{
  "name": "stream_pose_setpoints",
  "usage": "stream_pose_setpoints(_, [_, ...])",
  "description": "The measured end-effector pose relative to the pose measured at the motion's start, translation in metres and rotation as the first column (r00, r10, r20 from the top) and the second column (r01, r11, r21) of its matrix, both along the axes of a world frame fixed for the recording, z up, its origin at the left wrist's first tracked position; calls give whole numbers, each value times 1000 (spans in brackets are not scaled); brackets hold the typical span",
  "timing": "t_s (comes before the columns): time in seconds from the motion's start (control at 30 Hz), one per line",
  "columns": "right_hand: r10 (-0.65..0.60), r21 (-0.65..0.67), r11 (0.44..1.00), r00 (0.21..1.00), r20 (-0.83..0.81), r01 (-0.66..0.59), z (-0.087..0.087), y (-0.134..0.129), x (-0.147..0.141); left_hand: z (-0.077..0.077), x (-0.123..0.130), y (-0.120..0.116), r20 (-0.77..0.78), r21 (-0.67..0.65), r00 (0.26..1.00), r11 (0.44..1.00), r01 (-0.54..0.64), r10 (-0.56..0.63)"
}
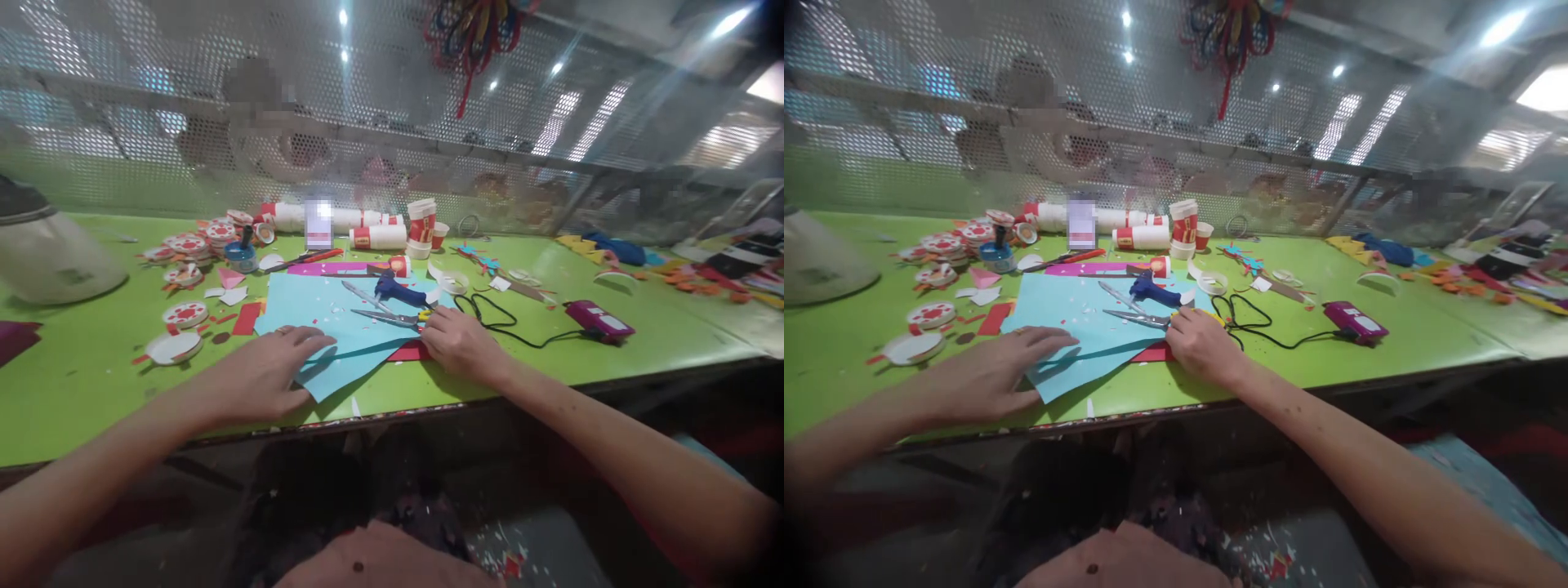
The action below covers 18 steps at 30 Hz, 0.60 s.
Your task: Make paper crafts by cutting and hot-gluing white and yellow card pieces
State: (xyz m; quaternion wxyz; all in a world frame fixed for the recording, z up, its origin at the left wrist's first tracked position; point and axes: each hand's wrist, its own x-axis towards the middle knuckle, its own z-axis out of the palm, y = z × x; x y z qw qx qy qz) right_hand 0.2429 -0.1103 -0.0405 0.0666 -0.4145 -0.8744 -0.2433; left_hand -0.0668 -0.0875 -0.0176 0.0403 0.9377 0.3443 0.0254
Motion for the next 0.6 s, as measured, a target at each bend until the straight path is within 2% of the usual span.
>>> stream_pose_setpoints(0.17, [8, 25, 1000, 999, -39, -7, 0, 2, 2, -5, 15, -9, -101, 111, 995, 994, -1, 12])
stream_pose_setpoints(0.4, [6, 38, 999, 994, -105, -2, -5, -2, 2, 1, 21, -5, -272, 220, 962, 975, 27, 35])
stream_pose_setpoints(0.5, [-4, 31, 999, 989, -147, 8, -6, -2, 2, 9, 17, 3, -259, 255, 965, 967, 18, 50])
stream_pose_setpoints(0.6, [-29, 17, 999, 977, -209, 33, -7, -1, 4, 22, 14, 13, -154, 304, 987, 953, 5, 44])
